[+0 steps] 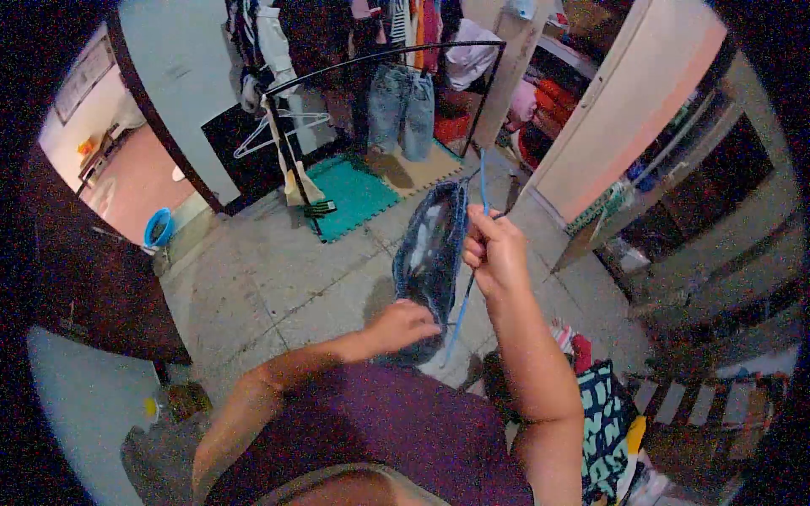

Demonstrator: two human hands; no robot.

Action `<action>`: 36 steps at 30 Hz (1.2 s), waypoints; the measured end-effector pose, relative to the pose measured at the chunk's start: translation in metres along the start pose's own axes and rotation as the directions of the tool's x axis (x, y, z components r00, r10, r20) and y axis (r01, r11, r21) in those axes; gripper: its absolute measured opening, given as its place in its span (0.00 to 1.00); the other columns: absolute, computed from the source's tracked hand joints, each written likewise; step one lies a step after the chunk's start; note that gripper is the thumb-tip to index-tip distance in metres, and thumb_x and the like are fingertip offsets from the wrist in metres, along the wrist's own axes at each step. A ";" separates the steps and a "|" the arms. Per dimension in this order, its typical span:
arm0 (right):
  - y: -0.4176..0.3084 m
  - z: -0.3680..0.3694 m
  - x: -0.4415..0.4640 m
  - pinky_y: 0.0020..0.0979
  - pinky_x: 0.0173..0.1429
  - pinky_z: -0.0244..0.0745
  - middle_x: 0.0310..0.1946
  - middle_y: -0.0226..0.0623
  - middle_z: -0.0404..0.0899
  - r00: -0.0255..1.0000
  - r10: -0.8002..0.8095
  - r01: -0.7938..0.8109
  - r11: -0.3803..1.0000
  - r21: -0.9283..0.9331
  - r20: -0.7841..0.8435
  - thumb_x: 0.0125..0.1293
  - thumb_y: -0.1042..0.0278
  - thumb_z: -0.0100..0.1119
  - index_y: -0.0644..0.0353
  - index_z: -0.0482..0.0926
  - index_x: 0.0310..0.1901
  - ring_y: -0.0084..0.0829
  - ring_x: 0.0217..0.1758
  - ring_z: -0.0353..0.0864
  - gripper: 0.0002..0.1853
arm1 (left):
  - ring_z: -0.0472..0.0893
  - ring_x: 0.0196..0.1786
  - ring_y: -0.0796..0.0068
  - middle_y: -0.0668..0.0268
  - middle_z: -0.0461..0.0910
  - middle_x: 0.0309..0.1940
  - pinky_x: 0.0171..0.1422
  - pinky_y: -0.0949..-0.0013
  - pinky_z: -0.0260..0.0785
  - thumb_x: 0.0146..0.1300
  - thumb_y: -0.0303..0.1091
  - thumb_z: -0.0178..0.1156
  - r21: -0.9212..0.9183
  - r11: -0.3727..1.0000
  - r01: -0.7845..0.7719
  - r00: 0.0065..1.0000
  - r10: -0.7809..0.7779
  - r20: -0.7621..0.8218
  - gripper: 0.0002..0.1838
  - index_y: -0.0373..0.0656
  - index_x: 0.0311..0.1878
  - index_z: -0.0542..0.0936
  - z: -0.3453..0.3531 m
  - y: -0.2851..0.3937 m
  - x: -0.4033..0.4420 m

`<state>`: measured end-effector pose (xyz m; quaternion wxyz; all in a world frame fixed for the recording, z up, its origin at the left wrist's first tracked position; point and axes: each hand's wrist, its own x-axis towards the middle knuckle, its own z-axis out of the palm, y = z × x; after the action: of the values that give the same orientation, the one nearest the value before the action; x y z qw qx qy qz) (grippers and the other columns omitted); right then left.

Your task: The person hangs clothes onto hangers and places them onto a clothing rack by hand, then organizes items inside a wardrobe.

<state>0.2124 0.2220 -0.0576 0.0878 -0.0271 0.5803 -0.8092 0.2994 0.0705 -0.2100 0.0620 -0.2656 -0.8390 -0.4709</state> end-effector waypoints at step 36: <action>-0.072 -0.135 0.031 0.39 0.45 0.71 0.26 0.45 0.75 0.621 0.106 0.088 0.975 -0.204 0.776 0.56 0.67 0.55 0.71 0.74 0.36 0.40 0.36 0.77 0.12 | 0.73 0.46 0.62 0.59 0.75 0.40 0.50 0.64 0.63 0.54 0.33 0.59 0.572 0.812 0.117 0.753 0.303 -0.585 0.10 0.41 0.39 0.77 -0.143 0.064 0.115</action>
<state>0.1547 0.3650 -0.0351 0.3320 -0.3832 0.5708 -0.6459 0.2128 0.0239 -0.0427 0.4515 -0.0967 -0.8502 -0.2530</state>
